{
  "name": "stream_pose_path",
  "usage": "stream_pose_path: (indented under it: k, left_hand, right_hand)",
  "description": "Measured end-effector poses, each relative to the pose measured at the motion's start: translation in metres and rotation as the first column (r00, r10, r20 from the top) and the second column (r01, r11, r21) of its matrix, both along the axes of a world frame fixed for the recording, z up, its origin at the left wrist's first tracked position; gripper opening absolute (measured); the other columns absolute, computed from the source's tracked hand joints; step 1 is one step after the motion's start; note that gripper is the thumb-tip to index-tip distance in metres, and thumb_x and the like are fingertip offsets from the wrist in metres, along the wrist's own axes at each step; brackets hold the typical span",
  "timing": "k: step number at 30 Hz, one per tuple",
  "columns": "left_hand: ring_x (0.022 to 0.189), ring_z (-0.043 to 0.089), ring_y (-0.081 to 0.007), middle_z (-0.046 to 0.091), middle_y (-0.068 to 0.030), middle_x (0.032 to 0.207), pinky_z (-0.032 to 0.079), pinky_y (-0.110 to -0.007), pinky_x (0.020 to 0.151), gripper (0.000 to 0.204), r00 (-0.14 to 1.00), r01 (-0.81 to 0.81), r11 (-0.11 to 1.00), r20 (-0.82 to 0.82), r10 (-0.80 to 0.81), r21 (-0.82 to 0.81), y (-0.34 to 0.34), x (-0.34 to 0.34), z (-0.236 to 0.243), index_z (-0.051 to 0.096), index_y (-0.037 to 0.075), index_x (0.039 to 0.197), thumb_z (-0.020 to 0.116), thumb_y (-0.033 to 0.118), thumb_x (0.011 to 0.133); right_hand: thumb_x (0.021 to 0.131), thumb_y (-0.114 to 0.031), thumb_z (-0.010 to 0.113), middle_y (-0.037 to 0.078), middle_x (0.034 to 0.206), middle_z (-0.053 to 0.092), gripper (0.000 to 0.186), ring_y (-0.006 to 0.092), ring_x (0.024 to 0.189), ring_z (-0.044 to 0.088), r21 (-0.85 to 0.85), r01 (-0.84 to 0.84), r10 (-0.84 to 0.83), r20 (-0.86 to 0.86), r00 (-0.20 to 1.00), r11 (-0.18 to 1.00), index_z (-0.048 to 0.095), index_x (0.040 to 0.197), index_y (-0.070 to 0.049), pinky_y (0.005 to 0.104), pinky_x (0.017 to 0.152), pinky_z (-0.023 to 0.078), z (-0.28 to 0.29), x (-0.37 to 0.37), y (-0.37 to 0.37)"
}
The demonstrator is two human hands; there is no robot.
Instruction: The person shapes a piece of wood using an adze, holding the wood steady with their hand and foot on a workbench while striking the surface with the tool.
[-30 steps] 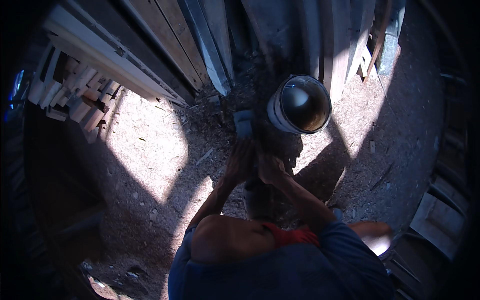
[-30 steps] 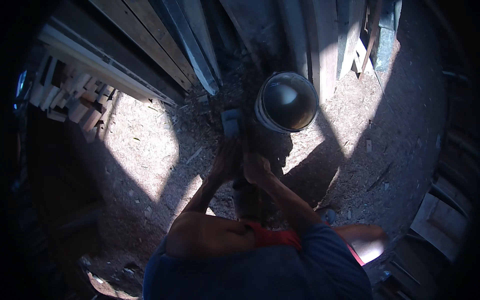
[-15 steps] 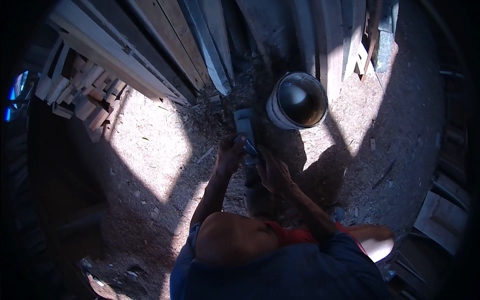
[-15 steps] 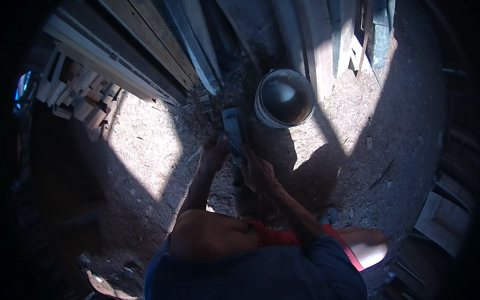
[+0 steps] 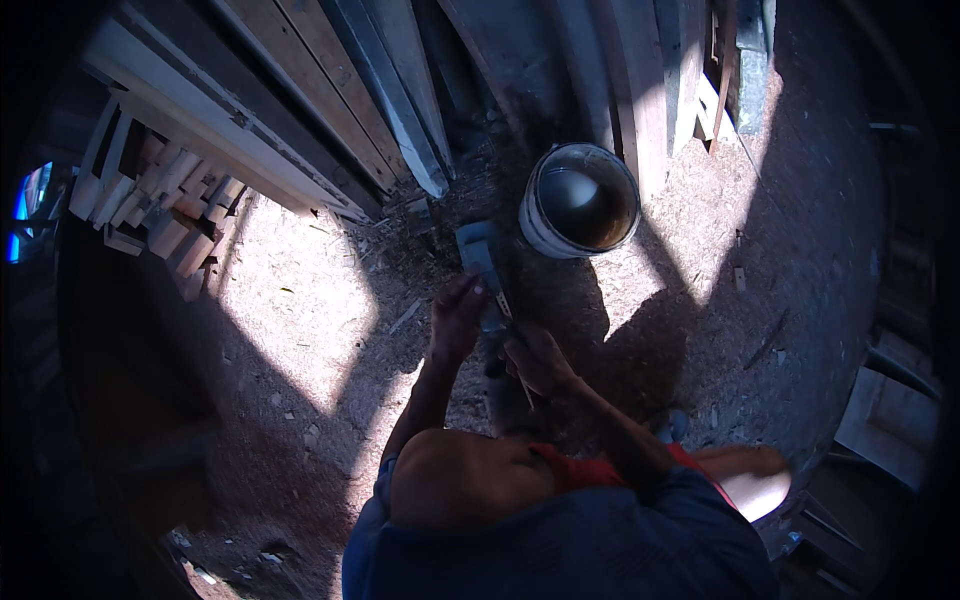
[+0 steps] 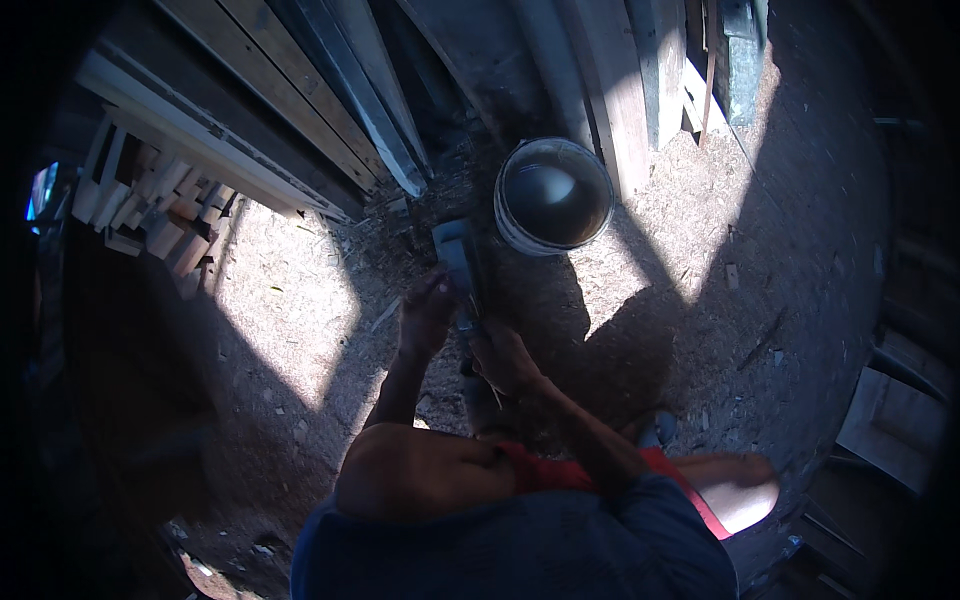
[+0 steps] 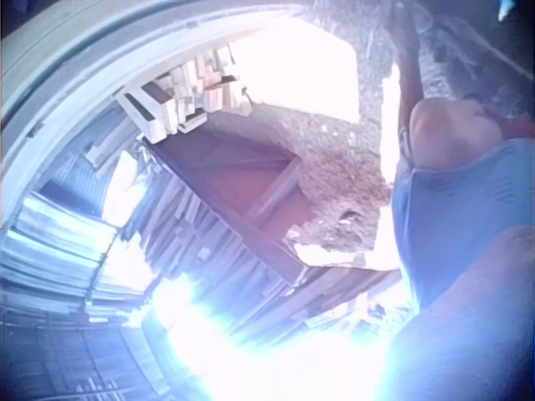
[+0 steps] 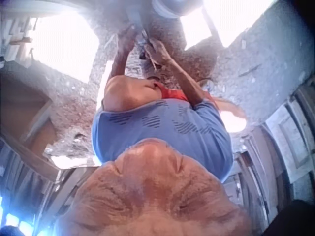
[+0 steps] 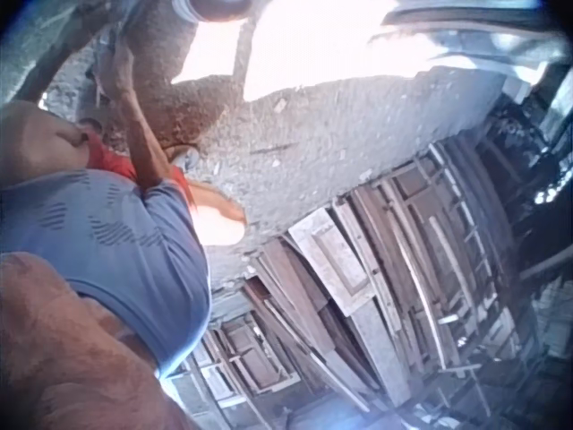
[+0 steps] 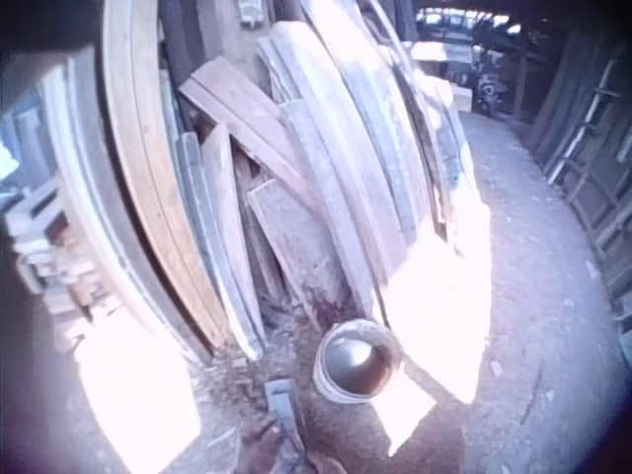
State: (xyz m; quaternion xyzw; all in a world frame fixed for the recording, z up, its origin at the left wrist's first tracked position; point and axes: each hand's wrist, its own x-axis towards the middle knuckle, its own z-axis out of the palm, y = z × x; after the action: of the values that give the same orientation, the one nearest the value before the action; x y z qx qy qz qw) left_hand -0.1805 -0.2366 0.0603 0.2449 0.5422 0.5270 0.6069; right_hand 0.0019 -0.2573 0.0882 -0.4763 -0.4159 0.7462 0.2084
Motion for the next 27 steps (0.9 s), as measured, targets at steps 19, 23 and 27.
stream_pose_path:
  k: [19, 23, 27]
  left_hand:
    - [0.120, 0.057, -0.0176, 0.063, -0.0122, 0.128, 0.043, -0.033, 0.104, 0.038, 0.999, 0.025, 0.981, -0.045, -0.017, 0.190, 0.000, 0.005, -0.004, 0.057, -0.004, 0.133, 0.058, 0.011, 0.097]
    - [0.119, 0.057, -0.0181, 0.064, -0.0121, 0.126, 0.044, -0.033, 0.103, 0.038, 0.992, 0.040, 0.982, -0.124, -0.017, 0.186, 0.001, 0.006, -0.003, 0.058, -0.003, 0.132, 0.057, 0.011, 0.097]
    - [0.116, 0.059, -0.0194, 0.064, -0.0134, 0.124, 0.045, -0.035, 0.102, 0.037, 0.934, 0.108, 0.948, -0.356, 0.006, 0.299, 0.001, -0.002, -0.005, 0.059, -0.002, 0.132, 0.058, 0.012, 0.098]
  right_hand:
    - [0.099, -0.016, 0.051, 0.000, 0.076, 0.055, 0.015, 0.0072, 0.061, 0.051, -0.064, 0.066, -0.075, -0.152, 0.986, 0.996, 0.057, 0.102, -0.003, 0.0258, 0.055, 0.044, 0.022, -0.012, -0.003]
    - [0.098, -0.015, 0.051, 0.000, 0.074, 0.054, 0.013, 0.0077, 0.061, 0.051, -0.012, 0.018, -0.019, -0.076, 0.997, 1.000, 0.056, 0.101, -0.003, 0.0267, 0.055, 0.044, 0.021, -0.009, -0.001]
    - [0.097, -0.013, 0.053, 0.002, 0.073, 0.056, 0.019, 0.0095, 0.061, 0.053, 0.064, 0.034, -0.033, -0.012, 0.999, 0.997, 0.059, 0.111, -0.003, 0.0283, 0.056, 0.046, 0.012, -0.011, -0.004]
